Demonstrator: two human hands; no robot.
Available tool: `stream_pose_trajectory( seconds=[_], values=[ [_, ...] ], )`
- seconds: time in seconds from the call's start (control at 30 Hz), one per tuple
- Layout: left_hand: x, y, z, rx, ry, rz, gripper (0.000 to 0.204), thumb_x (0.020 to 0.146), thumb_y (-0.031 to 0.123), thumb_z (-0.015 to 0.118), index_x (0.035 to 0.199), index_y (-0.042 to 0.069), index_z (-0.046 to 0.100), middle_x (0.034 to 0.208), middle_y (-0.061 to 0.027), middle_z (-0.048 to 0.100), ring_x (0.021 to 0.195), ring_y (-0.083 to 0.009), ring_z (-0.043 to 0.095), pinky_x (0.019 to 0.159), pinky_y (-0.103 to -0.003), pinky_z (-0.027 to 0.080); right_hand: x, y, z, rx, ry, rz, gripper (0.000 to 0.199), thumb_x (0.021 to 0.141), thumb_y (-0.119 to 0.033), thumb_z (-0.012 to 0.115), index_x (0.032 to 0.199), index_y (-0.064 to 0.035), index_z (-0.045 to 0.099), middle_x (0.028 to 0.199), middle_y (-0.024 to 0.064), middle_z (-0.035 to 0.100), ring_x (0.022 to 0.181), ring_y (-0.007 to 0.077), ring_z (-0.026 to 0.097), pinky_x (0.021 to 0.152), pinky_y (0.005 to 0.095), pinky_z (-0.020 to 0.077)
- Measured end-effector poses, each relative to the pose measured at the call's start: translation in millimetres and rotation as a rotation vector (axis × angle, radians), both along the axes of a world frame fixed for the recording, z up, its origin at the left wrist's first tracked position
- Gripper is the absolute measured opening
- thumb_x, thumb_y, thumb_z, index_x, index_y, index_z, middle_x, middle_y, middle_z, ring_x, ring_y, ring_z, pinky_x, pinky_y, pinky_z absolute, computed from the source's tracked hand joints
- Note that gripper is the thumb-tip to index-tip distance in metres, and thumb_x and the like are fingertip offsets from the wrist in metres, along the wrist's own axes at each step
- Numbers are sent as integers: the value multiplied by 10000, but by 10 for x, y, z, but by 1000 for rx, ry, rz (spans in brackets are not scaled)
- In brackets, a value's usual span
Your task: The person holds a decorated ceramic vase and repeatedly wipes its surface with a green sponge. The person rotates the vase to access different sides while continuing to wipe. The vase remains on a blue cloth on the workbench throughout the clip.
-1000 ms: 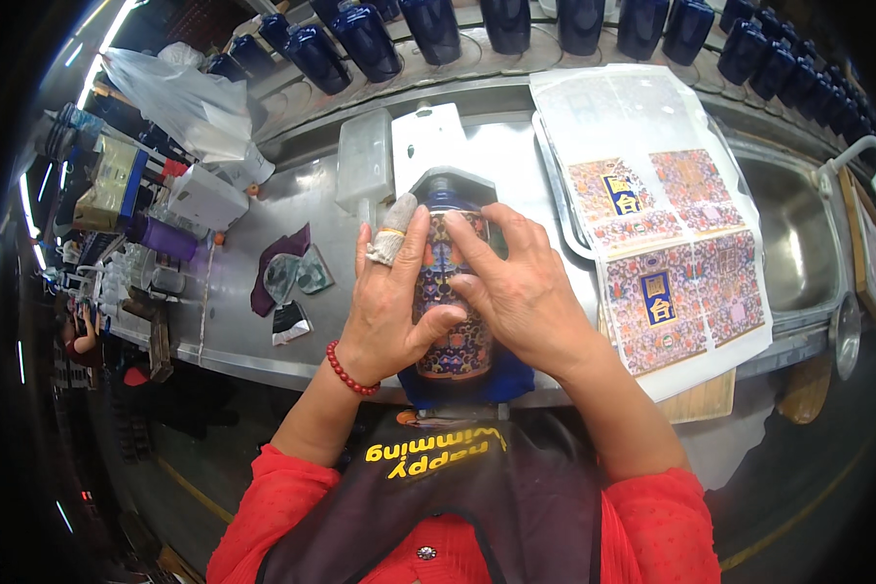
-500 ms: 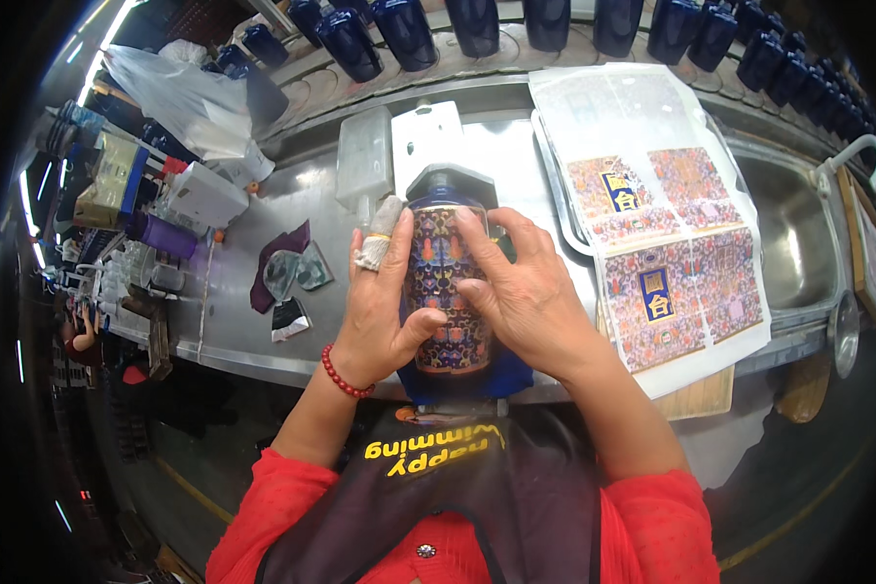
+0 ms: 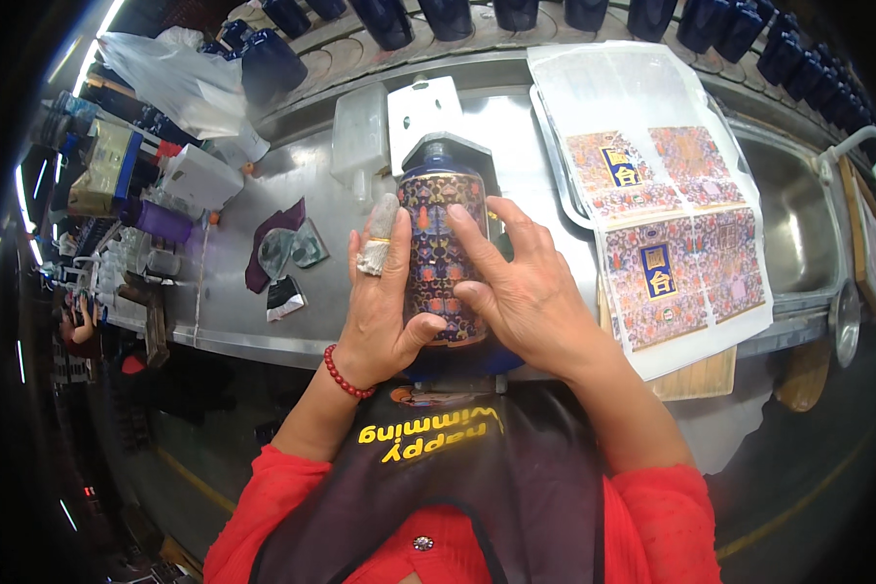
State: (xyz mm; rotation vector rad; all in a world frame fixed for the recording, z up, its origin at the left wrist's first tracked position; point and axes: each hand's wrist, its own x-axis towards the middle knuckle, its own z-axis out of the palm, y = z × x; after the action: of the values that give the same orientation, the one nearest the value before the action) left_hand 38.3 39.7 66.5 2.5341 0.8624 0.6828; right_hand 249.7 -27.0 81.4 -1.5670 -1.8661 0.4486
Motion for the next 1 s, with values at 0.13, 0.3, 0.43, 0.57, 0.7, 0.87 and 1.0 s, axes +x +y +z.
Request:
stream_pose_trajectory(
  seconds=[0.13, 0.3, 0.43, 0.57, 0.7, 0.87, 1.0],
  values=[
    [35, -91, -52, 38, -12, -2, 1118, 900, 771, 487, 1618, -19, 156, 1631, -264, 271, 1502, -486, 227, 1166, -686, 79, -30, -63, -31, 30, -26, 5, 640, 977, -323, 641, 1561, -168, 429, 1543, 252, 341, 1319, 450, 439, 1104, 495, 397],
    [-35, -112, -68, -71, -73, -26, 1013, 961, 690, 471, 1609, -32, 181, 1631, -240, 299, 1512, -443, 254, 1190, -640, 63, -32, -133, -141, 68, 4, 24, 678, 936, -266, 690, 1554, -160, 430, 1491, 299, 379, 1261, 486, 468, 1072, 522, 412],
    [-92, -203, -124, -127, -161, 1, 772, 1056, 514, 436, 1610, 8, 257, 1627, -233, 318, 1519, -425, 256, 1214, -583, 18, -42, -260, -218, 40, 62, 27, 668, 943, -208, 679, 1558, -154, 422, 1499, 301, 379, 1283, 491, 460, 1090, 521, 401],
    [-74, -234, -176, -126, -161, -19, 708, 1065, 457, 448, 1616, 48, 276, 1631, -221, 319, 1514, -426, 264, 1210, -596, 24, -84, -344, -262, 50, 54, 34, 670, 934, -211, 687, 1550, -145, 431, 1497, 301, 374, 1262, 484, 467, 1083, 517, 408],
    [-110, -191, -150, -98, -107, -49, 722, 1056, 476, 462, 1621, 68, 273, 1638, -217, 305, 1510, -425, 271, 1202, -620, 31, -116, -328, -277, 96, 28, 26, 675, 929, -219, 695, 1548, -149, 435, 1493, 300, 374, 1239, 481, 475, 1072, 514, 415],
    [-96, -210, -141, -76, -124, -64, 783, 1022, 498, 520, 1628, 81, 251, 1641, -219, 293, 1512, -420, 271, 1193, -648, 37, -123, -306, -276, 104, 40, 23, 669, 934, -242, 693, 1548, -168, 438, 1496, 300, 370, 1240, 482, 471, 1071, 520, 418],
    [-93, -214, -125, -82, -113, -72, 833, 998, 502, 560, 1632, 77, 229, 1644, -224, 279, 1518, -417, 261, 1189, -659, 32, -129, -320, -289, 110, 34, 16, 670, 936, -254, 693, 1550, -180, 437, 1500, 299, 368, 1246, 486, 465, 1074, 525, 417]
  ],
)
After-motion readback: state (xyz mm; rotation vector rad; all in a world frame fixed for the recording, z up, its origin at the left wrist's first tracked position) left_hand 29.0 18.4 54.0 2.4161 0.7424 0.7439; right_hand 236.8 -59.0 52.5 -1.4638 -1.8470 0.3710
